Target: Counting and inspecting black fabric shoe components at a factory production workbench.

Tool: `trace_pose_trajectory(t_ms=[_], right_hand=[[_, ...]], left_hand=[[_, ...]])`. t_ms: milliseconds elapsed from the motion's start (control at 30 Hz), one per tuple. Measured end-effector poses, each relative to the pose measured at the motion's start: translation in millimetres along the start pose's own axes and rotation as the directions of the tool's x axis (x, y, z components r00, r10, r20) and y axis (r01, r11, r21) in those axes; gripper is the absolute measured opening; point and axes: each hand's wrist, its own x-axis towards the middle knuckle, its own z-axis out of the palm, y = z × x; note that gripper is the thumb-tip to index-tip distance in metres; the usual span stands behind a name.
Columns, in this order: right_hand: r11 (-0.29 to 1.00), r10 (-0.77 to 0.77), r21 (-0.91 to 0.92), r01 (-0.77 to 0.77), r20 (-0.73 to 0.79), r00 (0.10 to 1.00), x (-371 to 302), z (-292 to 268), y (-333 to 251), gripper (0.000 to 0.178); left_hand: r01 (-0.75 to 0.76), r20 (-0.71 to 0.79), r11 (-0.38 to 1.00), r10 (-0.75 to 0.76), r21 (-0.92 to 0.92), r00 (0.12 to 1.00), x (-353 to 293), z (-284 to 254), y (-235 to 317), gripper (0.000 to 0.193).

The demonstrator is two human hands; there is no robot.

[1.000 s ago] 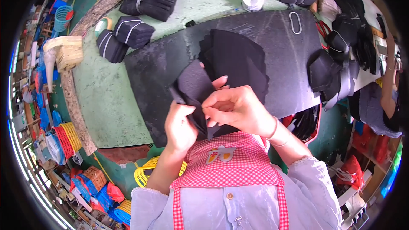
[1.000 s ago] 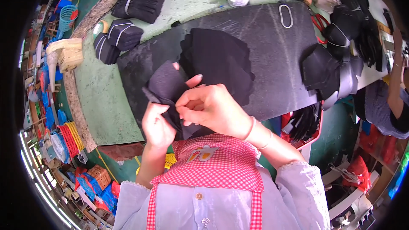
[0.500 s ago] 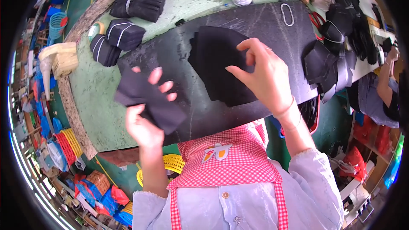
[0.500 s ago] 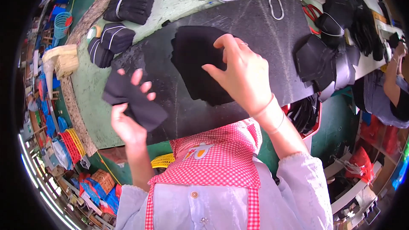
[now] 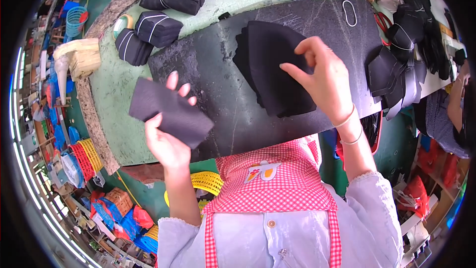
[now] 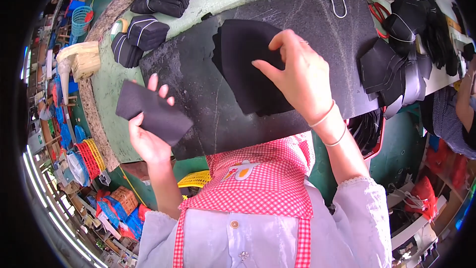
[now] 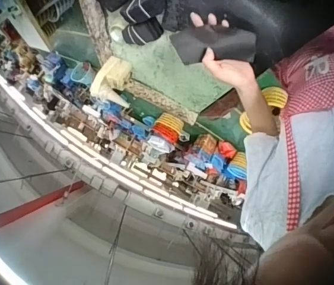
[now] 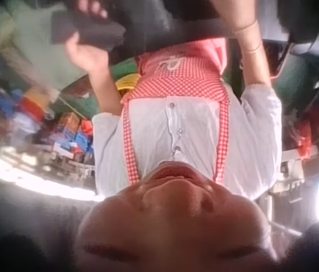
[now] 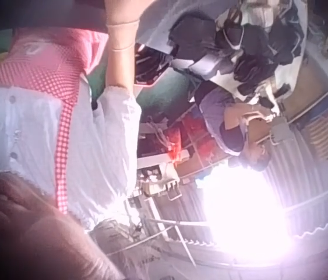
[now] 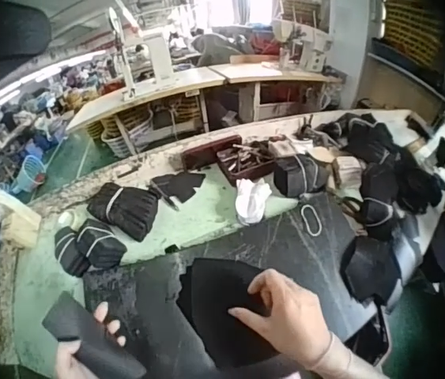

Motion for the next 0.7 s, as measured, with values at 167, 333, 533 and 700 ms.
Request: trace_pose_trajectory(t_ms=[167, 333, 533, 700], right_hand=[[0.779, -0.182, 0.627, 0.022, 0.193, 0.964, -32.1, 25.5, -57.7, 0.025], [0.607, -0.175, 0.774, -0.18, 0.35, 0.92, -37.9, 34.4, -47.5, 0.006], [0.455, 0.096, 0.789, -0.413, 0.418, 0.903, -19.9, 16.7, -20.9, 0.004], [0.758, 0.23, 0.58, -0.299, 0.191, 0.954, -4.3, 4.3, 19.4, 0.006]], left_hand=[[0.304, 0.22, 0.942, -0.27, -0.14, 0.937, -16.1, 60.4, -34.0, 0.065], [0.314, 0.182, 0.94, -0.335, 0.135, 0.924, -21.9, 68.8, -36.6, 0.058], [0.379, 0.174, 0.902, -0.347, -0.209, 0.922, -3.1, 41.3, -29.4, 0.066], [0.147, 0.014, 0.981, -0.146, -0.13, 0.989, 12.0, -0.1, -5.4, 0.072]])
